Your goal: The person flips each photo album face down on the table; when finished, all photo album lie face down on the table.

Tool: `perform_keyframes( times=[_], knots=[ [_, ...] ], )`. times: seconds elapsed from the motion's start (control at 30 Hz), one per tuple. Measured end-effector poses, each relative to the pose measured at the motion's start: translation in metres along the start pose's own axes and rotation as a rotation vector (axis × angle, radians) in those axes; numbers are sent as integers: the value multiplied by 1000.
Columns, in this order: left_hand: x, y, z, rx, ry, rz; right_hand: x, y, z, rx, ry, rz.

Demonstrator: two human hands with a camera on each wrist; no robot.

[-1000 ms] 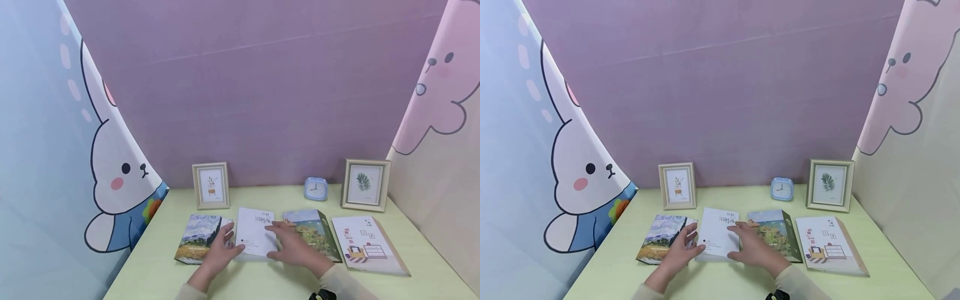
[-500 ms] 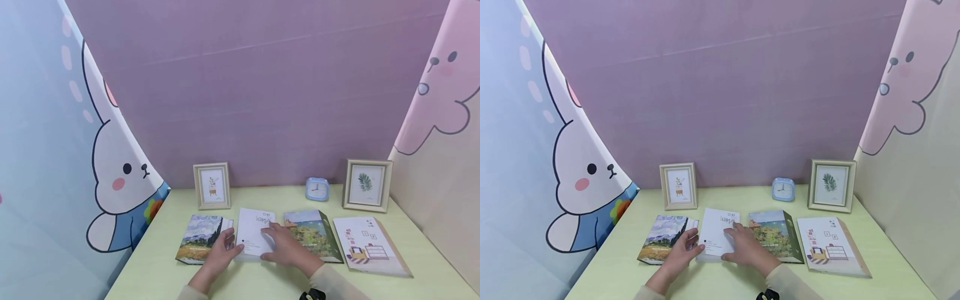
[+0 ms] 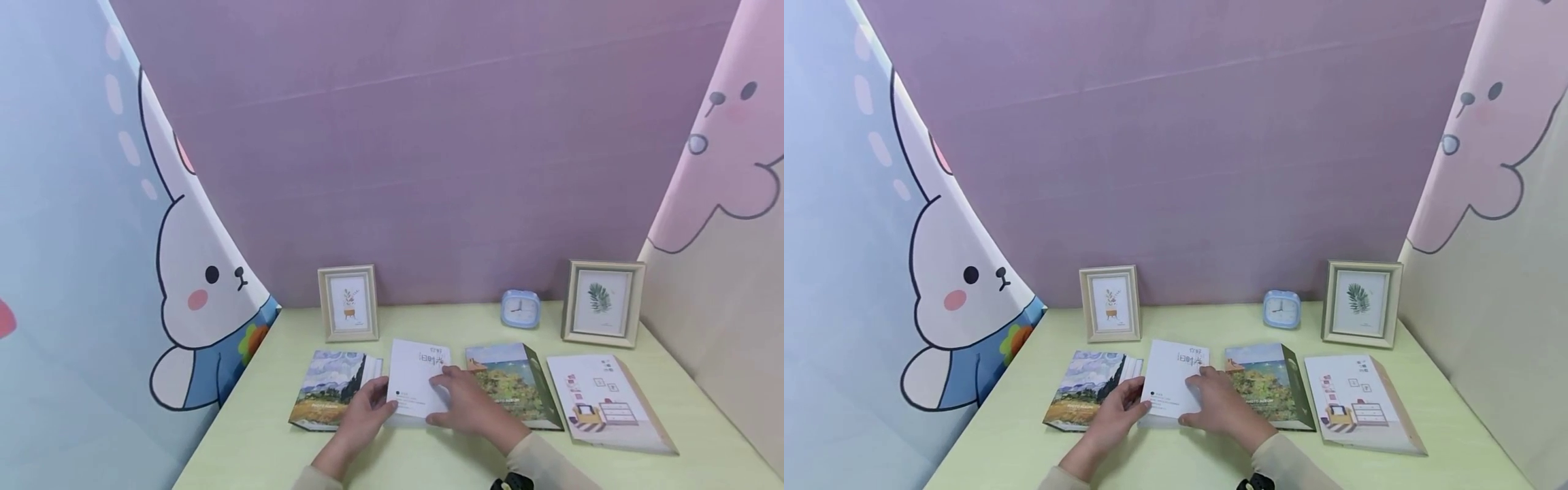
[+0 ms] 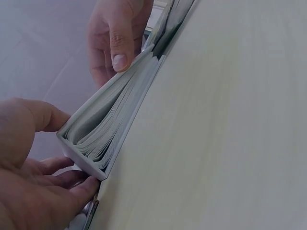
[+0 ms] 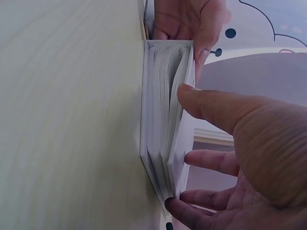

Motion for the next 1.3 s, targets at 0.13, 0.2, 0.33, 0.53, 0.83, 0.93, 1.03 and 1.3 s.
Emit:
perform_keyframes(
  times=[0.13, 0.2, 0.33, 0.53, 0.83, 0.93, 1.03, 1.3],
  knots=[
    [2, 1, 1, 5, 11, 23, 1, -1, 0, 2, 9, 10],
    [3, 2, 0, 8, 13, 20, 2, -1, 0, 2, 5, 17],
    [4, 2, 0, 19, 21, 15, 3, 0, 1, 5, -4, 26],
    [3, 1, 0, 45, 39, 8, 3, 1, 2, 10, -7, 21],
    [7, -1, 1, 53, 59, 13, 3, 1, 1, 13, 5, 45],
    [8, -1, 0, 48, 72, -34, 3, 0, 1, 12, 4, 54],
    [7, -2, 0, 56, 65, -59, 2, -1, 2, 11, 0, 48],
    [8, -2, 0, 73, 52, -76, 1, -1, 2, 3, -1, 60]
  ],
)
Point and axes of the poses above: each hand's wrist, its own z-axis towards the middle knuckle, its own y-axis out of the palm, x = y × z, the point moved 6 cm from there along z, towards the middle knuckle, and after that the axes turned 10 degrees about -x, right-handed, at the moved point
